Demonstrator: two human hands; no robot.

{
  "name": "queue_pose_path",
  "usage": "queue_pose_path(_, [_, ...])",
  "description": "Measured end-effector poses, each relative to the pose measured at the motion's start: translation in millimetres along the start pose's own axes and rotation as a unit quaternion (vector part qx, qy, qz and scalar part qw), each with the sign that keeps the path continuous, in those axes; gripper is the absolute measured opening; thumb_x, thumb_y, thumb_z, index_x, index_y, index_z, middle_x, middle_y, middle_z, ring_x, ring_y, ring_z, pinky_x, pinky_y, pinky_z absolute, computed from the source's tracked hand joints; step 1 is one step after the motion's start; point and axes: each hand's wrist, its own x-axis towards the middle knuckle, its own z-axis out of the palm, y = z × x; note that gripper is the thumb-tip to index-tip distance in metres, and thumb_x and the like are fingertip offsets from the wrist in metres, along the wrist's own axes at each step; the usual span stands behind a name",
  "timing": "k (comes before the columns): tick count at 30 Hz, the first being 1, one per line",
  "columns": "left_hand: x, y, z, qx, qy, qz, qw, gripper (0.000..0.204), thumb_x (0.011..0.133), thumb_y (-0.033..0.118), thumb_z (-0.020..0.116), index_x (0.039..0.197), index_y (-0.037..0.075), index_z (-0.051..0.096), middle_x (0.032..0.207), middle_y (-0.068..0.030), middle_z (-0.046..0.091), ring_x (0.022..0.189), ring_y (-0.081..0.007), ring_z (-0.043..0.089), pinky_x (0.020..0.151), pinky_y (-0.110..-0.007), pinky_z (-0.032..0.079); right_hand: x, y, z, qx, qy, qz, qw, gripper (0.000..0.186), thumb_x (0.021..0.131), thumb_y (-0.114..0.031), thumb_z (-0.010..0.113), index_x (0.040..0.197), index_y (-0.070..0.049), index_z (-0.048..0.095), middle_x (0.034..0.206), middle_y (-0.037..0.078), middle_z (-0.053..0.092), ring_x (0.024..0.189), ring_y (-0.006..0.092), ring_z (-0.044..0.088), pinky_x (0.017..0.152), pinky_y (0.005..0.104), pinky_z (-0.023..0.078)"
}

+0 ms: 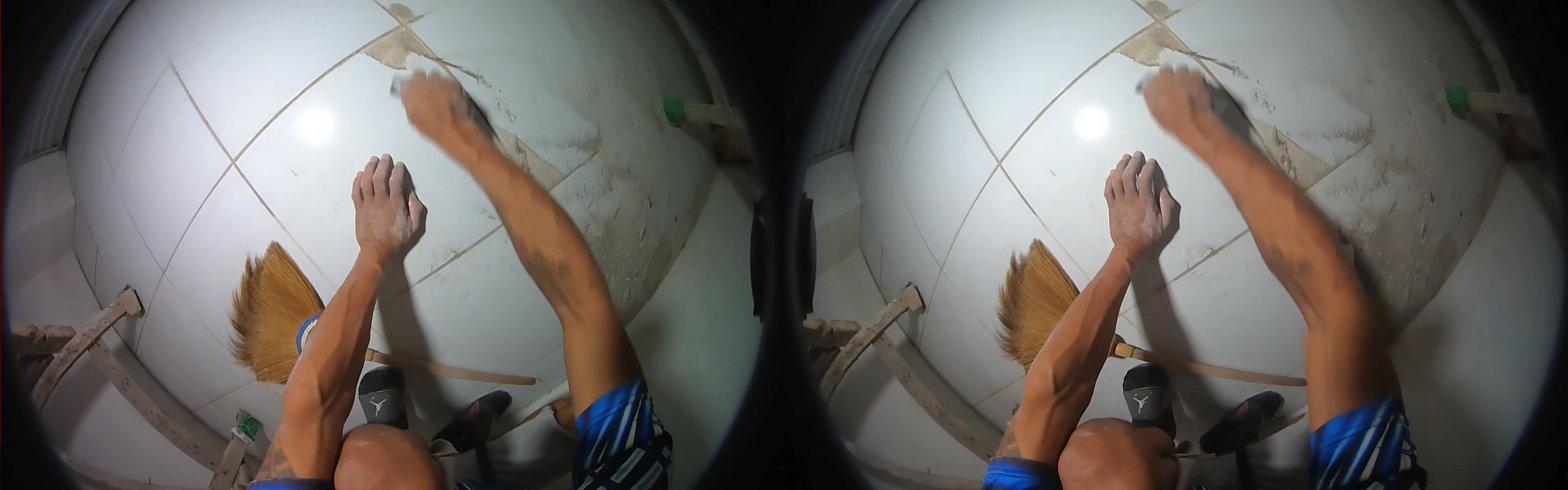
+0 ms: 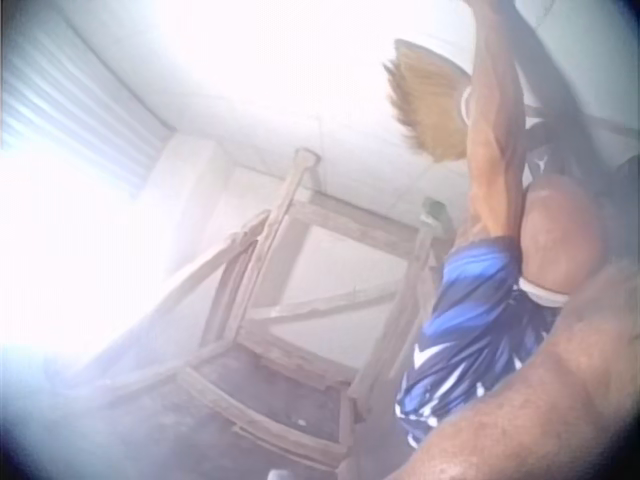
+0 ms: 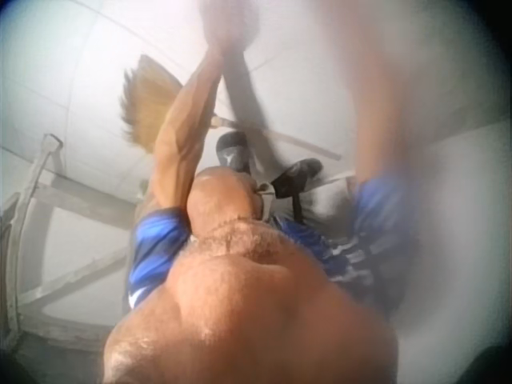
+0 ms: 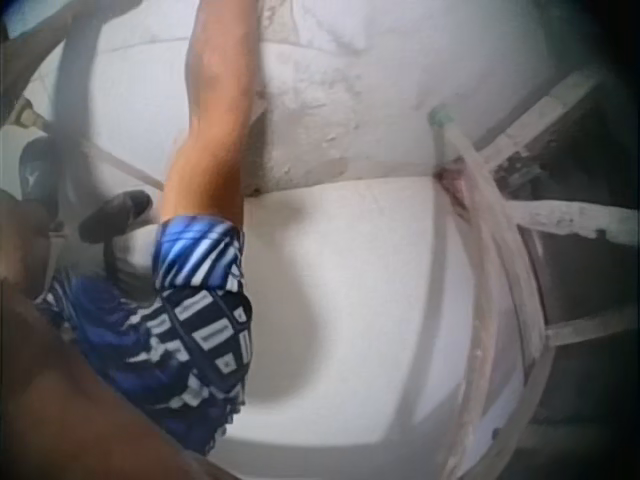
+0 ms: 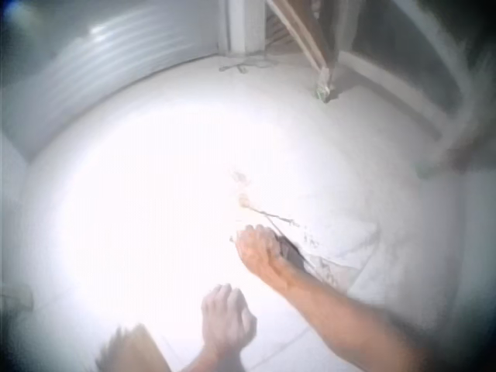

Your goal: The person applies grout to the joints between floor tiles using a small metal scraper. They repeatedly spread the paste along the seams and scrape away excess material from the surface of the tiles.

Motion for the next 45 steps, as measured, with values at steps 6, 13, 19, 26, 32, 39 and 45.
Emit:
queue_pose_path(6, [4, 11, 2, -0.026, -0.004, 0.01, 1.0, 0.057, 0.083, 0.022, 0.061, 0.135, 0.004, 0.046, 0.144, -0.016, 0.039, 0.139, -0.0356, 0.032, 0.116, -0.052, 0.023, 47, 25, -28, 0.006, -0.162, 0.007, 0.987, 0.021, 0.09, -0.017, 0.056, 0.099, -0.01, 0.075, 0.109, 0.016, 0.071, 0.104, 0.0288, 0.068, 0.079, 0.042, 0.055])
queue_pose_path(13, [-1, -2, -2, -0.001, -0.023, -0.007, 1.0, 0.058, 0.084, 0.022, 0.06, 0.137, 0.004, 0.044, 0.144, -0.0159, 0.039, 0.139, -0.0356, 0.031, 0.117, -0.052, 0.023, 16, -13, 0, -0.016, -0.034, 0.003, 0.999, 0.021, 0.09, -0.016, 0.056, 0.092, -0.009, 0.076, 0.097, 0.012, 0.074, 0.093, 0.026, 0.072, 0.074, 0.0418, 0.055])
queue_pose_path(19, [3, 9, 5, -0.021, -0.018, 0.001, 1.0, 0.058, 0.084, 0.022, 0.06, 0.137, 0.005, 0.044, 0.145, -0.0157, 0.039, 0.139, -0.0355, 0.031, 0.117, -0.051, 0.023, 68, 25, -12, -0.003, -0.072, 0.003, 0.997, 0.019, 0.089, -0.016, 0.059, 0.086, -0.01, 0.077, 0.088, 0.009, 0.075, 0.083, 0.0251, 0.073, 0.073, 0.0412, 0.056])
queue_pose_path(26, [-1, 4, 0, -0.018, -0.005, 0.001, 1.0, 0.058, 0.084, 0.022, 0.061, 0.136, 0.003, 0.046, 0.145, -0.0164, 0.04, 0.139, -0.036, 0.031, 0.116, -0.052, 0.024, 31, 3, -4, -0.025, -0.027, -0.018, 0.999, 0.02, 0.09, -0.014, 0.058, 0.09, -0.011, 0.077, 0.09, 0.009, 0.076, 0.085, 0.0235, 0.074, 0.067, 0.0414, 0.058])
queue_pose_path(32, [3, 6, 1, -0.025, -0.008, -0.001, 1.0, 0.058, 0.083, 0.021, 0.061, 0.136, 0.003, 0.045, 0.144, -0.0162, 0.04, 0.139, -0.0361, 0.032, 0.116, -0.052, 0.024, 88, 20, -21, 0.032, -0.086, 0.026, 0.995, 0.02, 0.087, -0.01, 0.056, 0.089, -0.005, 0.076, 0.091, 0.018, 0.074, 0.086, 0.0325, 0.073, 0.071, 0.0451, 0.058])
queue_pose_path(39, [4, 9, -3, -0.03, -0.013, -0.001, 0.999, 0.058, 0.083, 0.022, 0.061, 0.136, 0.003, 0.045, 0.144, -0.016, 0.04, 0.139, -0.0344, 0.032, 0.116, -0.051, 0.024, 77, 23, -15, -0.008, -0.104, 0.01, 0.994, 0.022, 0.09, -0.014, 0.056, 0.095, -0.009, 0.077, 0.098, 0.012, 0.075, 0.093, 0.0266, 0.073, 0.074, 0.0397, 0.057])
queue_pose_path(45, [0, -6, -6, -0.012, -0.02, -0.012, 1.0, 0.058, 0.083, 0.022, 0.062, 0.136, 0.004, 0.045, 0.144, -0.0162, 0.04, 0.139, -0.0345, 0.032, 0.117, -0.051, 0.023, 70, 1, -17, 0.008, -0.133, -0.002, 0.991, 0.023, 0.091, -0.015, 0.055, 0.096, -0.009, 0.077, 0.099, 0.01, 0.075, 0.094, 0.0269, 0.073, 0.074, 0.0398, 0.058])
